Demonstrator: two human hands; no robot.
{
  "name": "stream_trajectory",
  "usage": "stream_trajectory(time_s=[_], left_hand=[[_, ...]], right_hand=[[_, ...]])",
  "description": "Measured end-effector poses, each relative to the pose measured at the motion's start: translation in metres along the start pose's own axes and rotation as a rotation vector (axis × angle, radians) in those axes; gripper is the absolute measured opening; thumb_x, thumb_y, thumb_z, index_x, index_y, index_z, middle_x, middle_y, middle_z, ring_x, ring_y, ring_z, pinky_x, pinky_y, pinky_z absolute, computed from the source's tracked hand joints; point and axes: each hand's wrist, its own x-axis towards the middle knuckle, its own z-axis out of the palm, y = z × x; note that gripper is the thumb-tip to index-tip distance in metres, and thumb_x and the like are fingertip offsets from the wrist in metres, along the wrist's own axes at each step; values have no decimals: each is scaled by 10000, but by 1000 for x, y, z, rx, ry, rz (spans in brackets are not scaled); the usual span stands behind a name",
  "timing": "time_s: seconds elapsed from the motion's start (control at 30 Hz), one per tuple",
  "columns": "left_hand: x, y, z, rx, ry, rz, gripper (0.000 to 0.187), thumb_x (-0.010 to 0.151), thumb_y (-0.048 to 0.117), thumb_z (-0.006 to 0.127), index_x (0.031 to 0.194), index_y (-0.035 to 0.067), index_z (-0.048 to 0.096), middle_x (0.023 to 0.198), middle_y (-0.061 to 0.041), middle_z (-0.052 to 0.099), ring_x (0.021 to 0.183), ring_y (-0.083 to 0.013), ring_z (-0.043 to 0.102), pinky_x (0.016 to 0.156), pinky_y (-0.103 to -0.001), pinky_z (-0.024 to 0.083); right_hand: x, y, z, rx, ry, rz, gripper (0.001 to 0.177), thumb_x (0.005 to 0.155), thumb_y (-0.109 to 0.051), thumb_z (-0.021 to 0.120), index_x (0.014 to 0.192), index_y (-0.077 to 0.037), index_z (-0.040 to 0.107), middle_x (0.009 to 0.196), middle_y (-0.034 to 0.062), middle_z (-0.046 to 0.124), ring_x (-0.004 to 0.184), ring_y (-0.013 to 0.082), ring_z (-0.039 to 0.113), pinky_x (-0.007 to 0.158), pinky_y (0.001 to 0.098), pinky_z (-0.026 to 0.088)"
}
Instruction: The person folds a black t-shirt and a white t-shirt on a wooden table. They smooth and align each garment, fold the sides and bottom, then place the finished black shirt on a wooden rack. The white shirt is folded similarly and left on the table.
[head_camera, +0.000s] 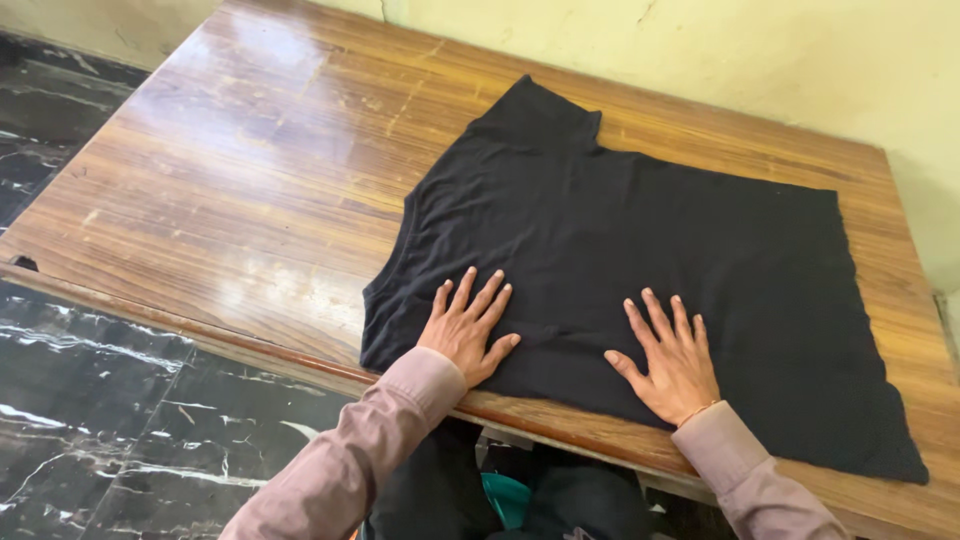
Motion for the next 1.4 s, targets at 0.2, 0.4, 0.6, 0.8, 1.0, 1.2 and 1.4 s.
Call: stream_trajectory(time_s=[0.2, 0.4, 0.6, 0.8, 1.0, 1.2, 1.4], left_hand=[[0, 0, 2, 11, -31, -3, 732, 973, 566, 459, 1548, 121, 375, 1661, -73, 257, 1522, -387, 155, 1189, -601, 120], [0, 0, 1, 18, -41, -21, 738, 969, 571, 463, 1553, 129, 371, 1667, -58, 255, 1534, -377, 158, 1208, -590, 121], [-1, 1, 3, 22, -22, -23, 741, 966, 577, 473, 1554, 136, 383, 1671, -57, 264, 1540, -370, 177, 1215, -592, 138], [0, 0, 4, -3, -26, -26, 745, 967, 569, 476, 1561, 130, 373, 1672, -61, 258, 1536, -378, 163, 1206, -597, 127], [-1, -1, 2, 17, -39, -21, 750, 973, 576, 464, 1569, 133, 358, 1676, -59, 239, 1542, -372, 143, 1216, -590, 116], [1, 2, 2, 10, -71, -30, 752, 974, 574, 454, 1571, 133, 334, 1673, -50, 223, 1532, -373, 128, 1202, -595, 108], [13, 10, -22, 59, -82, -36, 680, 926, 531, 534, 1469, 126, 480, 1574, -78, 384, 1438, -377, 302, 1115, -606, 268]], right_hand=[[0, 2, 5, -2, -28, -4, 807, 927, -715, 417, 1552, -207, 374, 1648, 105, 271, 1501, 438, 197, 1178, 624, 171], [0, 0, 5, -5, -29, 16, 824, 920, -731, 386, 1565, -219, 363, 1661, 90, 270, 1508, 431, 201, 1182, 620, 178], [0, 0, 3, -4, 18, 1, 807, 927, -714, 397, 1557, -209, 386, 1655, 98, 283, 1500, 435, 221, 1186, 621, 190], [1, 1, 4, -2, -12, 9, 808, 921, -720, 401, 1546, -207, 390, 1652, 95, 283, 1502, 434, 215, 1175, 626, 186], [2, -1, 6, -4, -19, 17, 823, 912, -739, 385, 1548, -216, 383, 1656, 85, 272, 1507, 423, 205, 1183, 625, 181], [0, 2, 8, -33, -59, 17, 825, 923, -750, 358, 1559, -223, 356, 1652, 83, 250, 1503, 428, 177, 1183, 618, 156], [4, -1, -5, -36, -110, 51, 841, 917, -760, 335, 1572, -233, 315, 1664, 47, 212, 1520, 379, 147, 1204, 577, 133]])
